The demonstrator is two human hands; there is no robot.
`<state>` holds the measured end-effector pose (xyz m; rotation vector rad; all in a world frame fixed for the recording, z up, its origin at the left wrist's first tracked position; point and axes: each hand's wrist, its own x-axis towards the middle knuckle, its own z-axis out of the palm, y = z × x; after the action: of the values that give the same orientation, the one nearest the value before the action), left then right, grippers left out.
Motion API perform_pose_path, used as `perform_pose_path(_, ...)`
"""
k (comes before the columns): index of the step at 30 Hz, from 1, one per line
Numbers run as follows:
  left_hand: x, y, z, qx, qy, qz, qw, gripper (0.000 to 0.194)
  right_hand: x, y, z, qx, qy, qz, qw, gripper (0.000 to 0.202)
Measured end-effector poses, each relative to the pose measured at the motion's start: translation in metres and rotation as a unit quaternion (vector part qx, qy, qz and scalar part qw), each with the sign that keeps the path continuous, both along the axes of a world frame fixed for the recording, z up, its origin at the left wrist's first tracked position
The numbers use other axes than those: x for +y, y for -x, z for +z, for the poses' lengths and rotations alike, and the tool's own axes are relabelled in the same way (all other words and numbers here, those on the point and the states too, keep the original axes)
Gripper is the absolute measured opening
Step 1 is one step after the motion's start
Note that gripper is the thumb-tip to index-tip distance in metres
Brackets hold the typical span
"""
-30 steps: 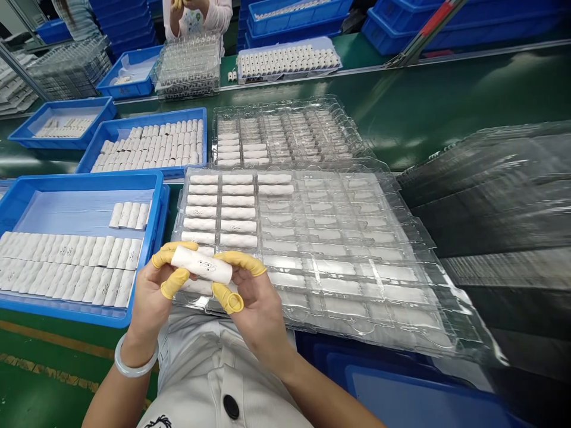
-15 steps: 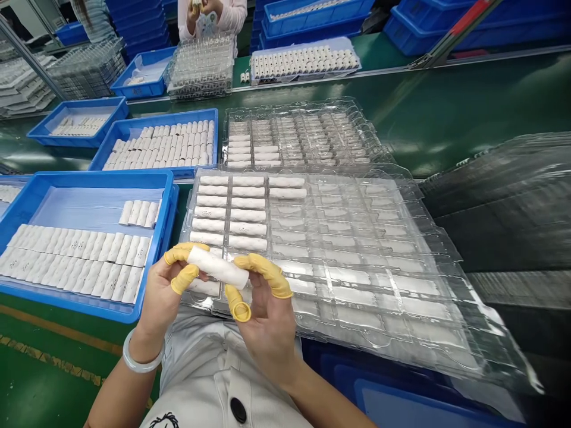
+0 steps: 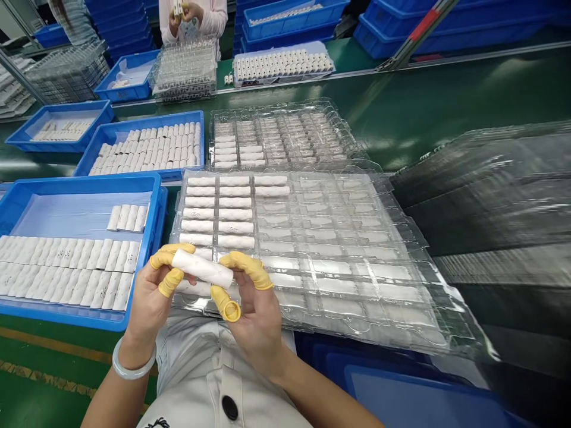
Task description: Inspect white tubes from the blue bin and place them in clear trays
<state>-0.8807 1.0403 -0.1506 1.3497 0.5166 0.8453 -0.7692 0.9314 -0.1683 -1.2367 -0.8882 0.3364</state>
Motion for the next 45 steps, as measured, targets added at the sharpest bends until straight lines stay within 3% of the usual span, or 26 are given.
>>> perform_pose_path(6,0.000,0.003,-0.003,0.031,-0.074,-0.015,0.997,0.016,0.002,-0.010,0.013,0.147,0.044,0.080,0.985,0.029)
perform_pose_path(11,0.000,0.003,-0.003,0.030,-0.067,-0.016,0.997,0.014,0.002,-0.012,0.015,0.162,0.041,0.112,0.980,0.030)
perform_pose_path(15,-0.001,0.002,-0.005,0.047,-0.043,-0.035,0.997,0.022,0.002,-0.003,0.002,0.047,0.026,0.037,0.998,0.050)
perform_pose_path(20,-0.002,0.001,-0.008,0.057,0.010,0.001,0.998,0.027,0.005,0.000,-0.004,-0.076,0.008,-0.021,0.997,0.068)
perform_pose_path(27,-0.001,-0.002,-0.006,0.064,-0.058,-0.020,0.996,0.018,0.007,-0.012,0.004,-0.248,0.045,-0.033,0.967,0.044)
perform_pose_path(32,0.003,-0.004,-0.006,0.147,-0.173,-0.009,0.974,0.019,0.001,-0.024,0.001,-0.430,0.126,-0.011,0.894,0.019)
perform_pose_path(36,0.009,0.007,-0.002,0.206,-0.230,-0.077,0.948,0.030,0.003,-0.064,0.002,-0.493,0.220,0.000,0.842,0.015)
perform_pose_path(38,0.015,0.017,0.001,0.219,-0.250,-0.077,0.940,0.033,0.009,-0.099,0.002,-0.517,0.298,-0.028,0.802,0.024)
perform_pose_path(40,0.025,0.028,0.004,0.241,-0.271,-0.048,0.931,0.030,0.017,-0.138,0.000,-0.519,0.333,-0.057,0.785,0.032)
perform_pose_path(43,0.054,0.042,0.008,0.317,-0.269,-0.018,0.909,0.034,0.032,-0.189,-0.012,-0.530,0.344,-0.066,0.772,0.039)
perform_pose_path(45,0.087,0.051,0.008,0.391,-0.240,-0.012,0.889,0.047,0.042,-0.212,-0.025,-0.541,0.338,-0.049,0.768,0.038)
